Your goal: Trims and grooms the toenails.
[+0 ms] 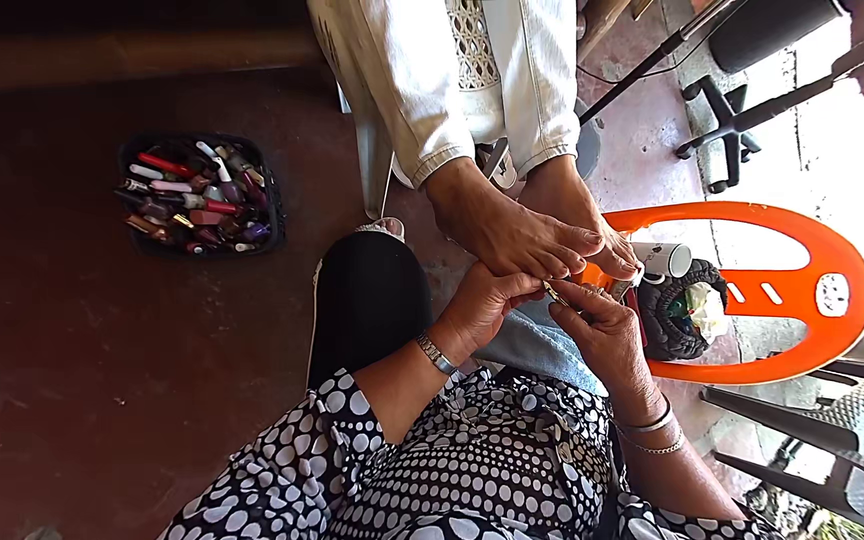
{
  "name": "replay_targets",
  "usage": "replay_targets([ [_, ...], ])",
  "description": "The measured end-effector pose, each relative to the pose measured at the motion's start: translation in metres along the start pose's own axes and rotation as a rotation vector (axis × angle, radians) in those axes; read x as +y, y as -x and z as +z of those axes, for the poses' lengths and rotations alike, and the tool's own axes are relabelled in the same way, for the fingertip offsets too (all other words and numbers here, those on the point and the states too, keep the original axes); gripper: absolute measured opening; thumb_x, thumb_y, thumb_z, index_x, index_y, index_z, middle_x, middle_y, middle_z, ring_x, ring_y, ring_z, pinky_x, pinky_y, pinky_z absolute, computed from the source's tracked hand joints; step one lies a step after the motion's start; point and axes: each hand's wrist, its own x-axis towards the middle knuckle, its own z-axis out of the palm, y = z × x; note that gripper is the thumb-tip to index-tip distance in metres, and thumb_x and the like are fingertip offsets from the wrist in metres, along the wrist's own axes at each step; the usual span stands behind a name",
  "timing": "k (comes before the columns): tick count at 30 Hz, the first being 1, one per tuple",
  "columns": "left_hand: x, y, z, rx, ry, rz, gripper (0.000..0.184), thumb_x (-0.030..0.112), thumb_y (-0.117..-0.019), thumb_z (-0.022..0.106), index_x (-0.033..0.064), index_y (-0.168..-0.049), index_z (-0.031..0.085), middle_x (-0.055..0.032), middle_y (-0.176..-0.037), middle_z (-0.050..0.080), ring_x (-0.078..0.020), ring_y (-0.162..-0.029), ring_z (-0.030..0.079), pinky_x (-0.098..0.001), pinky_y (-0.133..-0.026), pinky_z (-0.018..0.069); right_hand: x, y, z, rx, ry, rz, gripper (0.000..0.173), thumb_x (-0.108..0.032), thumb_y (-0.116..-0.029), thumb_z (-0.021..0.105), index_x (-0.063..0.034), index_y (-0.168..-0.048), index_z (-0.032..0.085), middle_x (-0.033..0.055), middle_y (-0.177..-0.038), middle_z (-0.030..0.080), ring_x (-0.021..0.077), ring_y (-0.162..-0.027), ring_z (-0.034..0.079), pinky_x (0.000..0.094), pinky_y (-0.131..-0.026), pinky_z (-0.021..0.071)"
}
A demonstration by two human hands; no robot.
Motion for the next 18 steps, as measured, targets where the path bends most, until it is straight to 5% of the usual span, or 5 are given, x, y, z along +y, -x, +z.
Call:
replay_targets([
  [18,-0.001,-0.001,-0.001,-0.007,0.020,0.007,0.023,-0.014,-0.0909,0.056,0.0047,-0.103,0.062,-0.0062,-0.092,0.072,-0.0145,-0.081,0.071,-0.0311,-0.081,0.0609,0.014,-0.003,0.003,0.007,-0.070,-0.147,0.025,-0.010,-0.0910,0.065,-0.0027,-0.112,0.077,-0.0007,-0.090,0.067,-0.0028,-0.081,0.058,0.0140,-0.074,0.0475],
])
